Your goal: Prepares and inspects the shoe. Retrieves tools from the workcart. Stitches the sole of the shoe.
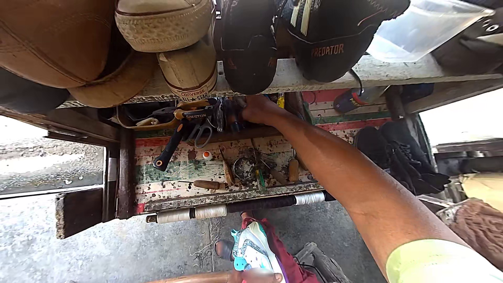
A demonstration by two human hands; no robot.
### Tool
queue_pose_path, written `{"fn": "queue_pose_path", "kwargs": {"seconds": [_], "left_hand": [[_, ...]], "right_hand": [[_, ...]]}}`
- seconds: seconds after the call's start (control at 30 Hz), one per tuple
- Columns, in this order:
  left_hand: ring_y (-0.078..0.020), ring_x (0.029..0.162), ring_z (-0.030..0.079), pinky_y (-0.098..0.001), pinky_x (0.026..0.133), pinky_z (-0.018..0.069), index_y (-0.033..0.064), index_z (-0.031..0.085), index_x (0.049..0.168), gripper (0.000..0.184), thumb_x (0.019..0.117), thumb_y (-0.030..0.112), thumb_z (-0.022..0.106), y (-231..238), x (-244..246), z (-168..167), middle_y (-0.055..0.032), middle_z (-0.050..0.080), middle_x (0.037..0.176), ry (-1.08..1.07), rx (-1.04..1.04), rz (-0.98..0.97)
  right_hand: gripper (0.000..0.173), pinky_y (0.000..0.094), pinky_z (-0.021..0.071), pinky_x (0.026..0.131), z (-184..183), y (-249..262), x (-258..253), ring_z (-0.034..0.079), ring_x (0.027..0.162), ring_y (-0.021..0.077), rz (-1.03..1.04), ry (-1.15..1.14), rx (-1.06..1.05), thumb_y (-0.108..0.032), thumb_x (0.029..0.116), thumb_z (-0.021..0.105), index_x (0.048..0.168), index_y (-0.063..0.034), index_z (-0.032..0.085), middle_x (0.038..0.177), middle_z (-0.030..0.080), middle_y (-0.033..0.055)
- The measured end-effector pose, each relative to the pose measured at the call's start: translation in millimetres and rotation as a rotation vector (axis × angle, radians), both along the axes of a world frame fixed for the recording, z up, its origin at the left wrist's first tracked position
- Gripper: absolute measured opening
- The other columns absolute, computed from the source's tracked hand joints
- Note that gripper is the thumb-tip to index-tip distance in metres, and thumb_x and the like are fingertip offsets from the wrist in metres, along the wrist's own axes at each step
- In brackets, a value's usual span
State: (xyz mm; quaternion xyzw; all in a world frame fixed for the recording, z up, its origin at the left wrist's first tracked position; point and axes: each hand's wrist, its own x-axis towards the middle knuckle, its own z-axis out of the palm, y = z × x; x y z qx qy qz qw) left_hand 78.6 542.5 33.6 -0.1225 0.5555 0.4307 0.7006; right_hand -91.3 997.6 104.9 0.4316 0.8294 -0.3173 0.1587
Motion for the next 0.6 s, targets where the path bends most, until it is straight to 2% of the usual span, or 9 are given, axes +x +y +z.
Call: {"fn": "queue_pose_path", "kwargs": {"seconds": [0.07,0.13,0.2,0.23,0.3,0.33,0.43,0.53,0.6], "left_hand": [[-0.0137,0.081,0.073,-0.0343,0.083,0.0603,-0.0010,0.072,0.095,0.012,0.0841,-0.003,0.076,-1,0,-1,-0.0081,0.076,0.086,0.001,-0.004,0.005],[-0.0140,0.081,0.073,-0.0351,0.083,0.0603,-0.0009,0.072,0.094,0.012,0.0833,-0.003,0.077,-3,1,-5,-0.0081,0.076,0.086,0.021,-0.006,0.011],[-0.0141,0.083,0.072,-0.0350,0.084,0.0601,-0.0019,0.071,0.096,0.014,0.0830,-0.003,0.077,-1,1,-5,-0.0086,0.076,0.087,0.031,-0.005,0.006],[-0.0123,0.082,0.072,-0.0328,0.084,0.0598,-0.0016,0.072,0.095,0.013,0.0830,-0.003,0.077,4,-1,1,-0.0075,0.075,0.086,0.034,-0.019,-0.007],[-0.0075,0.081,0.071,-0.0270,0.083,0.0591,0.0007,0.072,0.093,0.012,0.0834,-0.004,0.076,18,-8,13,-0.0034,0.075,0.084,0.055,-0.047,-0.055],[-0.0077,0.082,0.071,-0.0273,0.084,0.0587,0.0009,0.072,0.094,0.012,0.0842,-0.004,0.075,19,-8,12,-0.0032,0.075,0.085,0.047,-0.040,-0.052],[-0.0141,0.086,0.072,-0.0355,0.085,0.0597,-0.0015,0.069,0.101,0.019,0.0837,-0.002,0.076,7,0,-9,-0.0081,0.075,0.090,0.007,0.011,0.011],[-0.0102,0.083,0.071,-0.0307,0.083,0.0592,-0.0002,0.069,0.098,0.017,0.0834,-0.002,0.076,18,-3,-5,-0.0052,0.074,0.087,0.036,-0.003,-0.032],[-0.0083,0.081,0.070,-0.0280,0.082,0.0588,0.0001,0.069,0.097,0.017,0.0825,-0.002,0.076,27,-4,-2,-0.0038,0.073,0.086,0.053,-0.025,-0.062]], "right_hand": [[0.035,0.0642,0.0489,0.085,21,-1,7,0.064,0.103,0.0376,-0.014,-0.050,-0.060,-0.028,0.0919,0.070,0.118,-0.0057,0.067,0.107,0.068,0.0197],[0.031,0.0557,0.0454,0.077,42,-1,23,0.059,0.089,0.0284,-0.063,-0.061,-0.126,-0.034,0.0989,0.063,0.107,-0.0057,0.071,0.096,0.065,0.0139],[0.028,0.0553,0.0494,0.079,61,-6,47,0.063,0.091,0.0282,-0.146,0.025,-0.121,-0.031,0.0952,0.070,0.107,-0.0050,0.071,0.097,0.068,0.0138],[0.032,0.0551,0.0514,0.077,67,-13,61,0.064,0.090,0.0294,-0.205,0.118,-0.128,-0.022,0.0887,0.077,0.115,-0.0046,0.069,0.100,0.068,0.0157],[0.064,0.0544,0.0579,0.077,73,-30,92,0.068,0.093,0.0316,-0.232,0.257,-0.193,-0.010,0.0793,0.083,0.137,-0.0085,0.056,0.111,0.067,0.0181],[0.071,0.0525,0.0595,0.076,72,-42,110,0.068,0.092,0.0300,-0.224,0.292,-0.232,-0.008,0.0776,0.084,0.140,-0.0109,0.052,0.113,0.066,0.0165],[0.063,0.0493,0.0591,0.080,52,-72,156,0.069,0.094,0.0247,-0.153,0.189,-0.287,-0.013,0.0835,0.082,0.139,-0.0175,0.053,0.114,0.067,0.0111],[0.055,0.0574,0.0533,0.091,25,-80,170,0.067,0.108,0.0321,0.027,-0.040,-0.121,-0.016,0.0921,0.070,0.144,-0.0170,0.053,0.124,0.067,0.0132],[0.049,0.0605,0.0522,0.092,9,-79,171,0.066,0.111,0.0384,0.139,-0.101,0.024,-0.014,0.0947,0.065,0.142,-0.0148,0.055,0.130,0.064,0.0156]]}}
